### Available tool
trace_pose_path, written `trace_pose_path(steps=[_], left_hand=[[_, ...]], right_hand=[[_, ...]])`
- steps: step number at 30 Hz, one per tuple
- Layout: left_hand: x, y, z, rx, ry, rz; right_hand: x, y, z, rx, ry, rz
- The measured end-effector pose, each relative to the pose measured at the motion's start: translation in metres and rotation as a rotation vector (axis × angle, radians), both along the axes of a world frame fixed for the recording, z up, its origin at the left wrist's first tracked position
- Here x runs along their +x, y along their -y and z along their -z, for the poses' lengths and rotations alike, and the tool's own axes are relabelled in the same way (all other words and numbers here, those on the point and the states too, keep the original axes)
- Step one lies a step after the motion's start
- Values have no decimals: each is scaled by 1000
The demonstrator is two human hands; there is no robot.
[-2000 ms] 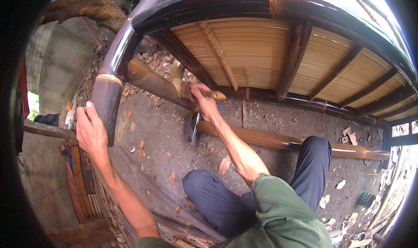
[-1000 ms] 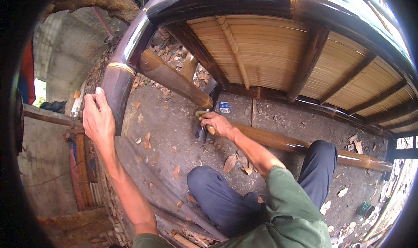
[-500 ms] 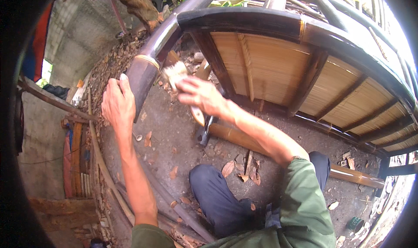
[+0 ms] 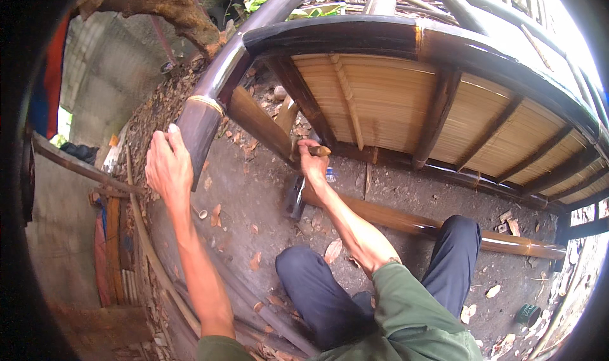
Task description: The person applies a dark varnish to a bamboo chair using a brush. They repeatedly dip the brush into a can and coat the chair's frame and seat slats, repositioning the chair to reach different areas.
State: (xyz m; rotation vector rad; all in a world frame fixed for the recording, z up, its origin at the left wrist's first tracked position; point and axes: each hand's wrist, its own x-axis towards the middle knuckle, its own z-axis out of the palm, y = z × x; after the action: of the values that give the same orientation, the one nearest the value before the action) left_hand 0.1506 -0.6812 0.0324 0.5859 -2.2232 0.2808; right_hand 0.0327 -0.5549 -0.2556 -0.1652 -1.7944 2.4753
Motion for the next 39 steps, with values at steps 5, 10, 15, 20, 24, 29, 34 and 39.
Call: trace_pose_path(steps=[5,10,15,20,24,29,34,39], left_hand=[[31,17,5,76,64,-95],[15,5,-5,96,43,-33],[24,12,-2,116,63,-55],[20,12,3,114,42,-57],[20,10,-5,186,97,-26],[29,18,-20,352,271,42],[25,28,-30,527,312,136],[23,23,-38,605,356,146]], right_hand=[[42,25,-79,39,-672,10],[-8,13,-31,335,-700,62],[-8,22,-114,40,-153,-87],[42,34,-206,-355,-474,17],[126,47,-202,-815,-71,-222],[111,43,-206,-1031,103,14],[148,64,-173,-1234,264,-362],[111,60,-153,-1244,277,-461]])
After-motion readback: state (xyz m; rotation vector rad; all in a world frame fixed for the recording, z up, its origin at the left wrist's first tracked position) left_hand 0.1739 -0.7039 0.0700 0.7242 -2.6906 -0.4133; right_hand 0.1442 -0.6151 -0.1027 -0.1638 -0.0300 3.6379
